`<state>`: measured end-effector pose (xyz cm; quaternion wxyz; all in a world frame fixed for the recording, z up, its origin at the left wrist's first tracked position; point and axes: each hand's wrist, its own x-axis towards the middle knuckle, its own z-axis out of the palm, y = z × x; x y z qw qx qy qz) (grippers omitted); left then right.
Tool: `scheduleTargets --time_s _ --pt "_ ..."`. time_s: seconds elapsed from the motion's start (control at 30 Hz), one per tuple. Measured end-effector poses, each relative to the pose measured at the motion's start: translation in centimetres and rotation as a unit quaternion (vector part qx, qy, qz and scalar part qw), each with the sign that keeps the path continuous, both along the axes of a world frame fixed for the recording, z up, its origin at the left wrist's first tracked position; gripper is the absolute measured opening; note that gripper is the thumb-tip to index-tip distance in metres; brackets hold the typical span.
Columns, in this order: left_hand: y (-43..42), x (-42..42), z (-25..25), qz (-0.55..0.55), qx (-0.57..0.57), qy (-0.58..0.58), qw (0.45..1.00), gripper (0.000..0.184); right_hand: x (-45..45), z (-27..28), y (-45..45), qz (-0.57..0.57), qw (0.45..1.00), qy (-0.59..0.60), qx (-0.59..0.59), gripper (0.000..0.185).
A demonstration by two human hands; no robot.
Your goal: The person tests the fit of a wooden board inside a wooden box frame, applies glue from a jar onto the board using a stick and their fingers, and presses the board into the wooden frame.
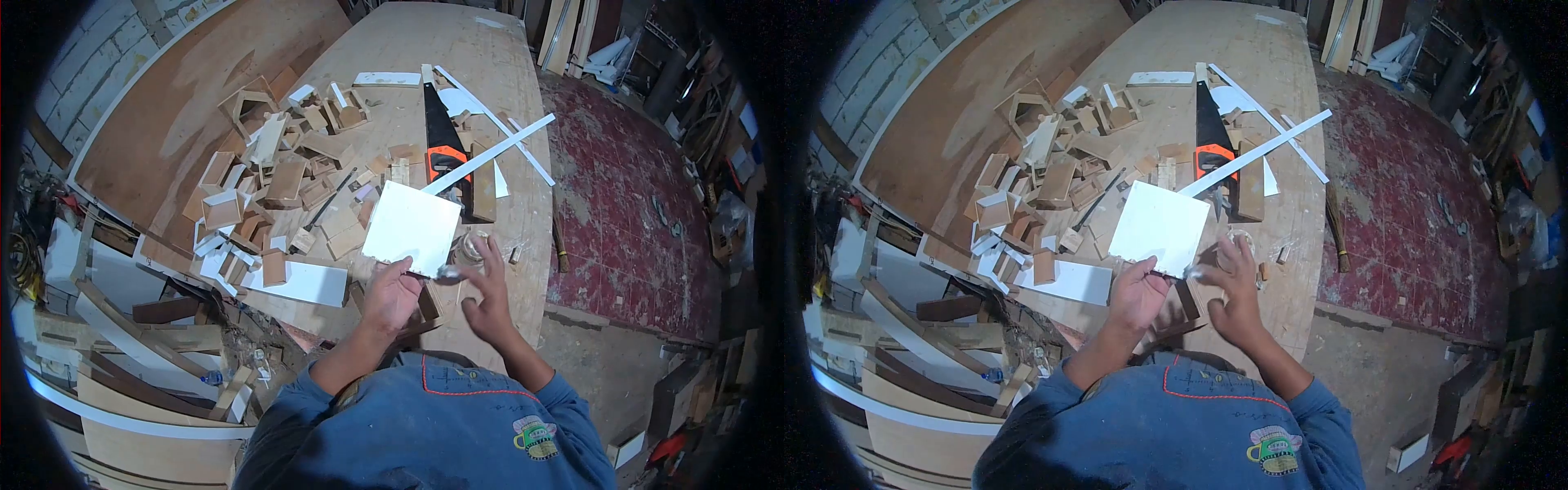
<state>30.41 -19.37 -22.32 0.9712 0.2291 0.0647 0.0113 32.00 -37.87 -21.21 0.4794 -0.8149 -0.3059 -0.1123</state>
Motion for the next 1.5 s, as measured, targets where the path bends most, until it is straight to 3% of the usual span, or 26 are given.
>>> scheduleTargets --time_s 0.03,0.2,0.33,0.4,0.47,0.53,0.63,1.03,1.5 --pt "0.0 -0.1 -0.1 -0.002 0.0 0.0 1.0 0.031 0.5 -0.7 -0.1 -0.004 0.998 0.028 0.065 0.067" --pt "0.0 -0.5 0.7 -0.035 0.03 -0.016 0.999 0.044 2.6 0.0 -1.2 -0.047 0.996 0.001 0.081 0.074" --pt "-0.4 -1.4 2.7 -0.059 0.042 -0.027 0.997 0.041 4.3 3.9 -2.2 -0.078 0.994 -0.06 -0.04 0.072" --pt "-0.5 -1.7 3.0 -0.06 0.114 -0.049 0.991 0.044 4.9 5.6 -2.6 -0.063 0.98 -0.084 -0.168 0.076" --pt "0.0 -2.0 2.4 -0.083 0.127 -0.045 0.987 0.044 5.5 6.7 -2.5 -0.059 0.976 -0.101 -0.183 0.079" --pt "0.1 -2.0 2.6 -0.102 0.142 -0.041 0.984 0.044 5.9 7.3 -2.6 -0.04 0.942 -0.129 -0.307 0.075" --pt "0.4 -2.4 3.6 -0.101 0.151 -0.049 0.982 0.044 6.3 6.7 -2.4 -0.05 0.899 -0.205 -0.384 0.065" --pt "0.5 -2.8 3.7 -0.156 0.033 -0.022 0.987 0.051 4.9 5.9 -3.7 -0.065 0.841 -0.326 -0.428 0.051" --pt "0.7 -2.9 3.4 -0.186 0.042 0.01 0.982 0.054 3.6 5.8 -5.9 -0.03 0.881 -0.301 -0.363 0.039"
